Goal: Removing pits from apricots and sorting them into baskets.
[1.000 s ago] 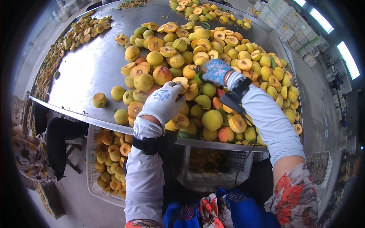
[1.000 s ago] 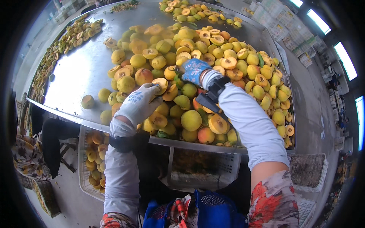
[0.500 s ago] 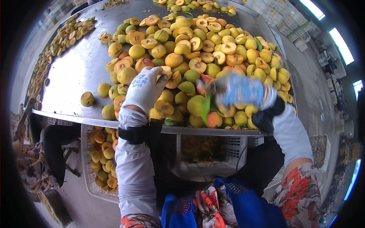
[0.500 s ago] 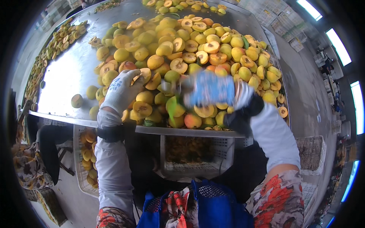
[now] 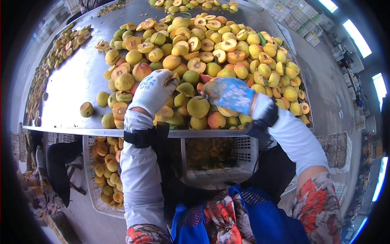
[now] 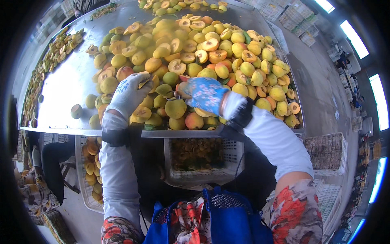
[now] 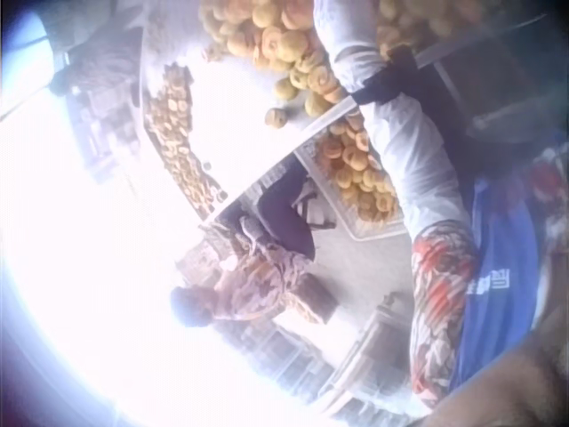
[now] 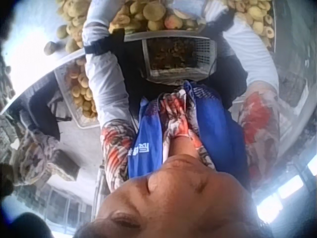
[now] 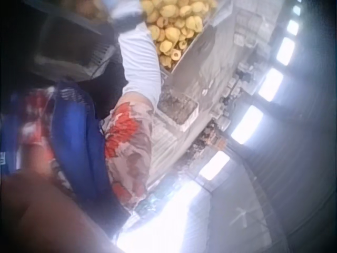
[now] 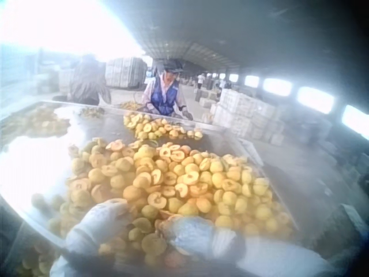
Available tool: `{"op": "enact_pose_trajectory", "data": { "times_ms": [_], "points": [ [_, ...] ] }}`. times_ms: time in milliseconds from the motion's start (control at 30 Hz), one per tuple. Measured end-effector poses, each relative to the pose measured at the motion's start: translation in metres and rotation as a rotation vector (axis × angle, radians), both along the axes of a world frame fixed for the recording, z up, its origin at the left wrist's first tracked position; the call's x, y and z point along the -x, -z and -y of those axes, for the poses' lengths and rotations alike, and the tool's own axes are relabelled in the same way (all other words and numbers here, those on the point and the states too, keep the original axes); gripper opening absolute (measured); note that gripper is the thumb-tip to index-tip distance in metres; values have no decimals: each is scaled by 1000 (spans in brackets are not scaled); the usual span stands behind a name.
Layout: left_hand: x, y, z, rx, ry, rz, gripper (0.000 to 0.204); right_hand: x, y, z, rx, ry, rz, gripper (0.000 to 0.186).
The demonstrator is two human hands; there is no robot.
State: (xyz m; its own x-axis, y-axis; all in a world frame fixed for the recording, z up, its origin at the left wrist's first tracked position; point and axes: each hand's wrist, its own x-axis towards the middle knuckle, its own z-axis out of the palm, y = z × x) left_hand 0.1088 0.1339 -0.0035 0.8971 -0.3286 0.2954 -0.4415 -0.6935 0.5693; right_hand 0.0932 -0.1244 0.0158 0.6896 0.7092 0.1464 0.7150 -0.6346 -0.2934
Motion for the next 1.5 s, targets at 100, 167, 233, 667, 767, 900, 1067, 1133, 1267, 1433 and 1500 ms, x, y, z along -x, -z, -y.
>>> {"op": "enact_pose_trajectory", "data": {
  "times_ms": [100, 167, 233, 667, 767, 900, 1067, 1133, 1267, 1433, 1500],
  "points": [
    [-4, 1, 6, -36, -8, 11, 26, -20, 36, 0, 156, 35, -24, 23],
    [-3, 0, 7, -18, 5, -4, 25, -20, 39, -4, 169, 118, -55, 24],
    [-2, 0, 9, 3, 24, -19, 24, -23, 30, 3, 166, 107, -90, 23],
    [9, -7, 9, 46, 30, 45, 27, 34, -39, 97, 398, -12, -176, 32],
    [4, -7, 20, 45, 56, 55, 27, -6, -4, 115, 259, 184, 81, 27],
    [4, -5, 28, -31, 82, -19, 26, -37, 15, 86, 782, 346, -10, 18],
    [3, -5, 26, -55, 140, -88, 26, -52, 14, 83, 886, 304, -15, 20],
    [4, -7, 25, -66, 153, -112, 27, -48, 13, 100, 722, 322, -19, 19],
    [9, -7, 18, -61, 130, -124, 29, -10, -7, 129, 379, -147, 498, 5],
    [13, -11, 20, -93, 141, -159, 30, 71, -8, 88, 262, 79, -204, 14],
    [10, -5, 23, -97, 153, -97, 30, 75, -6, 74, 414, 188, -268, 15]
  ]
}}
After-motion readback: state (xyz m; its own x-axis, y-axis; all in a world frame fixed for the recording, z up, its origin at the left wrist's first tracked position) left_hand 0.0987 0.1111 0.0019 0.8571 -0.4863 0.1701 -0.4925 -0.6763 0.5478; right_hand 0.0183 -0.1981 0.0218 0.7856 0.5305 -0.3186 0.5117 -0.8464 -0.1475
